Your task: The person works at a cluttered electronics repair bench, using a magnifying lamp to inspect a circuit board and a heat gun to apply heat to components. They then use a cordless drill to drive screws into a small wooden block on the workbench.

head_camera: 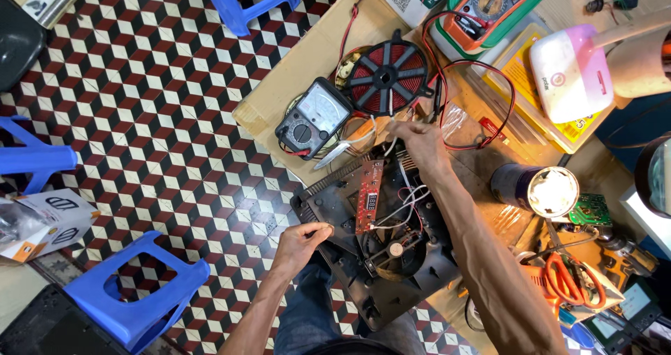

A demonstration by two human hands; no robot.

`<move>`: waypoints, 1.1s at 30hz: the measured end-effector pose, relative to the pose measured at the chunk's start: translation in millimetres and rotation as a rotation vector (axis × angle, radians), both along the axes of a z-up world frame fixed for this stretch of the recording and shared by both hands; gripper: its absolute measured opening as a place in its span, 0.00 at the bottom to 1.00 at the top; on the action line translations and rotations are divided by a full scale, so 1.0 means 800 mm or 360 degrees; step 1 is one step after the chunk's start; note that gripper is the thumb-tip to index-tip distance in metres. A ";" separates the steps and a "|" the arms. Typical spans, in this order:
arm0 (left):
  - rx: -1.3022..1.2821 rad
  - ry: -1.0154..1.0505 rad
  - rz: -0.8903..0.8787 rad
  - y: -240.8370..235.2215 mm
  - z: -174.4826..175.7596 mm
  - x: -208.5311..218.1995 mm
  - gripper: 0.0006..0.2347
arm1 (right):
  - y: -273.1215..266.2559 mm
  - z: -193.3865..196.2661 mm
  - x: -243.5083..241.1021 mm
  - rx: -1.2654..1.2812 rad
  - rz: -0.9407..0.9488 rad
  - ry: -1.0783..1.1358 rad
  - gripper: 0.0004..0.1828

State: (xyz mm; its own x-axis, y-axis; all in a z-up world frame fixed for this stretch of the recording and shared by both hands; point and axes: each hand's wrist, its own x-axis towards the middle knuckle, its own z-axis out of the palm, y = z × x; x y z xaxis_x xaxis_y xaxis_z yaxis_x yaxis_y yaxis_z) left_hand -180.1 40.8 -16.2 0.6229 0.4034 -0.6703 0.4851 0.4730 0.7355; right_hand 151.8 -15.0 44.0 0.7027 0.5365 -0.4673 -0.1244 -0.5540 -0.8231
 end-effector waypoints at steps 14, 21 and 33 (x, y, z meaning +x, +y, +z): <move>-0.0019 0.0081 0.0003 -0.007 0.007 -0.002 0.12 | 0.024 0.074 0.023 0.0512 -0.0266 0.0507 0.17; -0.0065 0.0124 0.0006 -0.009 0.018 -0.004 0.12 | 0.029 0.086 0.012 0.0276 -0.0206 0.0383 0.18; -0.0059 0.0051 0.0038 -0.039 0.011 -0.012 0.12 | 0.115 0.112 0.042 0.0052 0.0194 -0.0193 0.15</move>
